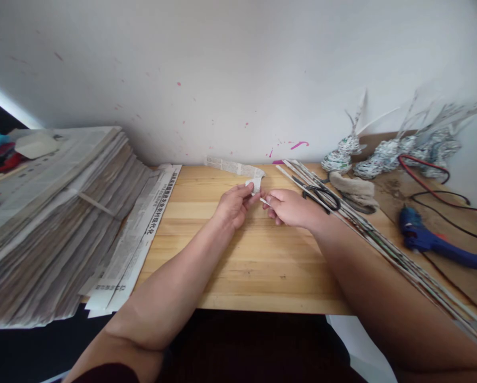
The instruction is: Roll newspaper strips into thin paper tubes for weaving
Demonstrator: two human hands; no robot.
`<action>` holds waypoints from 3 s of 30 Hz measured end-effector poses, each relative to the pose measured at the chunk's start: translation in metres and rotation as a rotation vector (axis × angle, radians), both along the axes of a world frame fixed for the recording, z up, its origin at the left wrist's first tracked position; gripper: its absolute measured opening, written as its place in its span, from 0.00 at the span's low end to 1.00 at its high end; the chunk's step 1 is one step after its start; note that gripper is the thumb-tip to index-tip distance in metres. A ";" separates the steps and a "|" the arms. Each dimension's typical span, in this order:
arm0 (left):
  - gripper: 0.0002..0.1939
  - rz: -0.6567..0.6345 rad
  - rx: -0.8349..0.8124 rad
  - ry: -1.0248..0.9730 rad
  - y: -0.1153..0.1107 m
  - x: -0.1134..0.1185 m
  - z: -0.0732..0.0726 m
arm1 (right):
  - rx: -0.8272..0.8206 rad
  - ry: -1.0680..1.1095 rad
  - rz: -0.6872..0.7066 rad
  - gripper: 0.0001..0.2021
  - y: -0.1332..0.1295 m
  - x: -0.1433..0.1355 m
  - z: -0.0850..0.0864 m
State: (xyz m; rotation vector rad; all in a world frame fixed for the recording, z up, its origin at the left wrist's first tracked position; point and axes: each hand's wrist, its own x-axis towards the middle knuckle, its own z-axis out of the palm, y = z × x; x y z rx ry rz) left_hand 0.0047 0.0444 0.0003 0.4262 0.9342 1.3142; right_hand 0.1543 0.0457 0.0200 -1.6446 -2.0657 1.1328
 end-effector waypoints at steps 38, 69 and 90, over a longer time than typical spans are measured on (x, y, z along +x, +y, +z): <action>0.07 0.112 -0.041 -0.068 0.004 -0.001 0.002 | 0.435 -0.120 0.088 0.12 -0.004 -0.001 0.007; 0.08 0.099 -0.011 -0.048 0.004 -0.001 0.005 | 0.579 -0.004 0.094 0.06 0.000 -0.001 -0.010; 0.05 0.097 -0.009 -0.047 0.003 -0.002 0.003 | 0.487 0.086 0.046 0.06 -0.001 -0.001 -0.005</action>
